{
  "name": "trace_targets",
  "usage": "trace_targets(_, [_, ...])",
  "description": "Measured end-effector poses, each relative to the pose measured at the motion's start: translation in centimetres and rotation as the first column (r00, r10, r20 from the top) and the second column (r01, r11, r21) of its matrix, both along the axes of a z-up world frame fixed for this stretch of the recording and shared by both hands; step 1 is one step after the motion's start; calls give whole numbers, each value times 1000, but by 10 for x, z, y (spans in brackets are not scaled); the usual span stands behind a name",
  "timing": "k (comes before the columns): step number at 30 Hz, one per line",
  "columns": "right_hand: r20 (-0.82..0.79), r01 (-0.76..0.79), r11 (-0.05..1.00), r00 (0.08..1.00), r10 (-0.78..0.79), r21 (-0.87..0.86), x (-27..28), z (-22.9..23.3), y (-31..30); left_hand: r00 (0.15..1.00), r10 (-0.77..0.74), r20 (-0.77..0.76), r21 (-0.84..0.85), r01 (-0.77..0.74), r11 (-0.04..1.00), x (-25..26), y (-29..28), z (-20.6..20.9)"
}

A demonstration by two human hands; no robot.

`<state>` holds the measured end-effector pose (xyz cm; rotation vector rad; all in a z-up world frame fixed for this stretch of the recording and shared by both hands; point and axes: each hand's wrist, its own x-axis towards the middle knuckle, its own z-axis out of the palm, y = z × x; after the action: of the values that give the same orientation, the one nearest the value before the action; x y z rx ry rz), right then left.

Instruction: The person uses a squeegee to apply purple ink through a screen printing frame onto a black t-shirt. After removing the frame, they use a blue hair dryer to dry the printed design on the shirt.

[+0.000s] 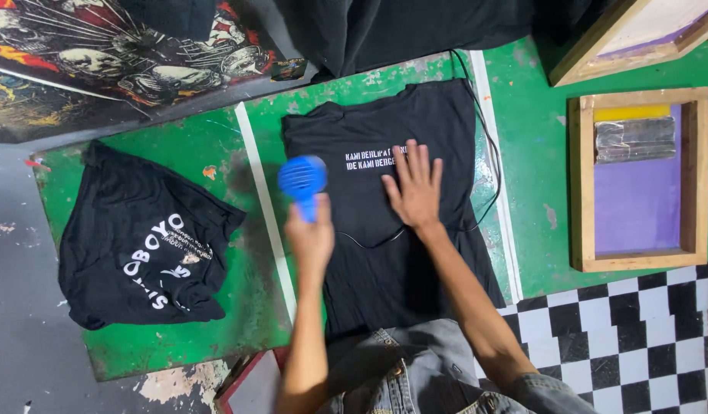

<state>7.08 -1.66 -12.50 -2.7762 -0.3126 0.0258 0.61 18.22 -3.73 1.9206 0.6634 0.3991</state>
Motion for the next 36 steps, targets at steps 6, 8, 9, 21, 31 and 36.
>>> trace_targets(6, [-104,118,993,987,-120,-27,-2,17,-32,959,274,-74,162,-259,952,-51,97,-35])
trace_targets(8, [-95,68,996,993,-73,-48,-4,11,-26,931,329,-161,198,-296,934,-62,98,-43])
trace_targets(9, [-95,72,996,993,-76,-48,-6,10,-19,932,326,-160,199,-293,935,-56,81,-32])
trace_targets(21, [8,-181,978,983,183,-105,-17,-24,81,826,-459,-328,-113,449,887,-8,-145,37])
trace_targets(31, [105,-99,994,989,104,-52,9,-32,35,664,-714,-221,-258,667,699,25,-127,82])
trace_targets(36, [56,-117,990,991,122,-79,13,-8,-13,906,-369,-206,16,380,925,24,-41,25])
